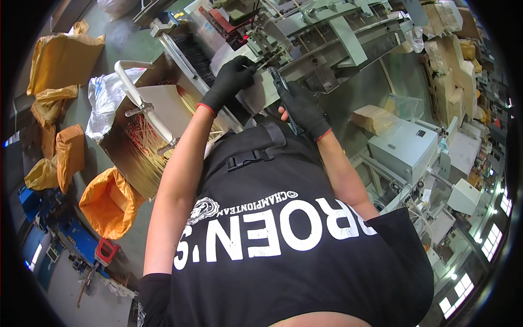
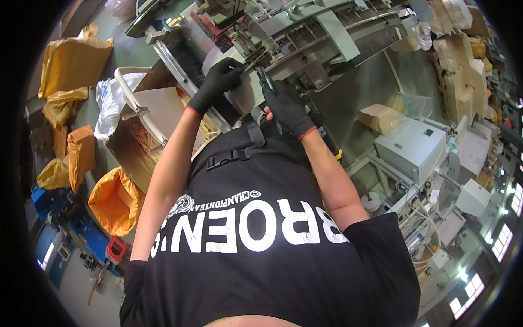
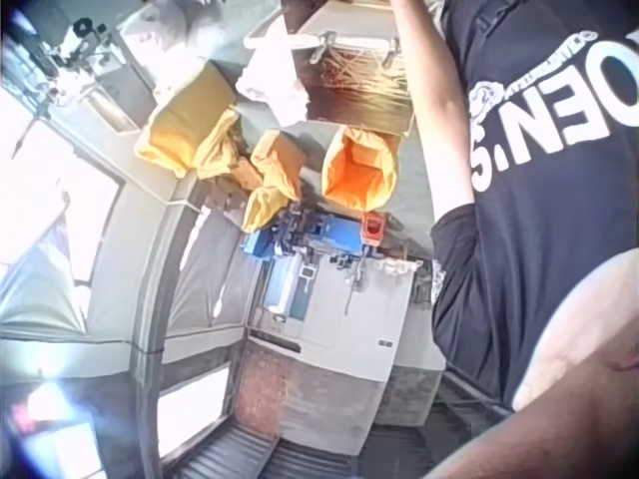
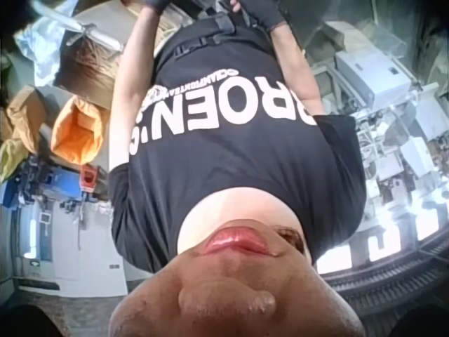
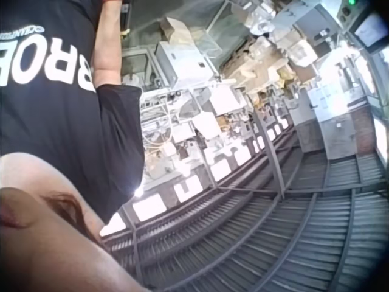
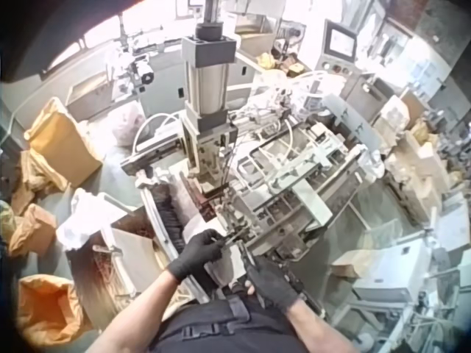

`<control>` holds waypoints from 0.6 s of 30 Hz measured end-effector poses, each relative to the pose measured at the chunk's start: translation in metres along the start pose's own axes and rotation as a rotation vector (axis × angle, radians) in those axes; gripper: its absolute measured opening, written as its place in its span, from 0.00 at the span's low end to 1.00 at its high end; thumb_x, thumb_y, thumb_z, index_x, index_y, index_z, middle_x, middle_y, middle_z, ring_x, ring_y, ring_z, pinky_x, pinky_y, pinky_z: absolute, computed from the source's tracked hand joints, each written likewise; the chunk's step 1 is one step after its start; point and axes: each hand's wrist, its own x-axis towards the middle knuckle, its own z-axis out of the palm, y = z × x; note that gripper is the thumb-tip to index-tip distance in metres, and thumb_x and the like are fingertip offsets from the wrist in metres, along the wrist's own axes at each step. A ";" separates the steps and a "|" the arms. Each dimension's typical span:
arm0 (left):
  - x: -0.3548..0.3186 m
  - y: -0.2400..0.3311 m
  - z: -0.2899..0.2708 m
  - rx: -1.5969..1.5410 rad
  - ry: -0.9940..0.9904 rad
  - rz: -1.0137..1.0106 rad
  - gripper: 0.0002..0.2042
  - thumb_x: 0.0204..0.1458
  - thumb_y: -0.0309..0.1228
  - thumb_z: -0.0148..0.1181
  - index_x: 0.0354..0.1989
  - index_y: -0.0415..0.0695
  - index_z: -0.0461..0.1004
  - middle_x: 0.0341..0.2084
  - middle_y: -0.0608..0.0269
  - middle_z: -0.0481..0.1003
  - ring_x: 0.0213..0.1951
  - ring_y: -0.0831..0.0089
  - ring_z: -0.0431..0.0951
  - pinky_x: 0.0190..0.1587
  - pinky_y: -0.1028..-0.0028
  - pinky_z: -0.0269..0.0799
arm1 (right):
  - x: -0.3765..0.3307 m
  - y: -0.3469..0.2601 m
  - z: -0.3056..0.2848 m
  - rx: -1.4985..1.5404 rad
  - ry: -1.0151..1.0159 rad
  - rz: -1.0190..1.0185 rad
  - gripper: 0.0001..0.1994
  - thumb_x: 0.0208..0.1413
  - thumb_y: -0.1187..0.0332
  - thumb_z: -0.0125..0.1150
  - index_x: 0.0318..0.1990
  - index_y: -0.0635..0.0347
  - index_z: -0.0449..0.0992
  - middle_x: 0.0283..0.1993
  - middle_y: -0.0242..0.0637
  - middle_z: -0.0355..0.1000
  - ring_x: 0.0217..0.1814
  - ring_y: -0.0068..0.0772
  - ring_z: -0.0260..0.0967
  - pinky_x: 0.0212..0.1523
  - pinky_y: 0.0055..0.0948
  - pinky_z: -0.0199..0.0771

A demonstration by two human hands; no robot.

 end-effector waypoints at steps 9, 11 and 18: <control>0.005 0.000 -0.024 -0.312 -0.147 -0.094 0.11 0.52 0.28 0.47 0.41 0.39 0.72 0.20 0.61 0.73 0.20 0.77 0.72 0.22 0.80 0.65 | 0.001 0.003 -0.002 0.013 0.010 0.001 0.19 0.59 0.56 0.44 0.44 0.66 0.67 0.22 0.36 0.69 0.16 0.20 0.66 0.21 0.22 0.66; 0.002 0.000 -0.025 -0.337 -0.053 -0.103 0.11 0.51 0.27 0.47 0.41 0.39 0.72 0.20 0.61 0.73 0.20 0.78 0.72 0.22 0.80 0.65 | 0.001 0.003 -0.001 0.023 0.014 0.006 0.19 0.59 0.56 0.44 0.44 0.66 0.67 0.22 0.36 0.69 0.16 0.20 0.66 0.21 0.22 0.66; -0.002 0.004 -0.015 -0.212 0.096 -0.114 0.09 0.52 0.31 0.52 0.36 0.38 0.73 0.17 0.65 0.72 0.18 0.80 0.70 0.21 0.81 0.64 | -0.002 0.000 0.000 0.047 0.024 0.007 0.17 0.58 0.59 0.45 0.44 0.66 0.67 0.22 0.36 0.69 0.16 0.20 0.66 0.20 0.22 0.66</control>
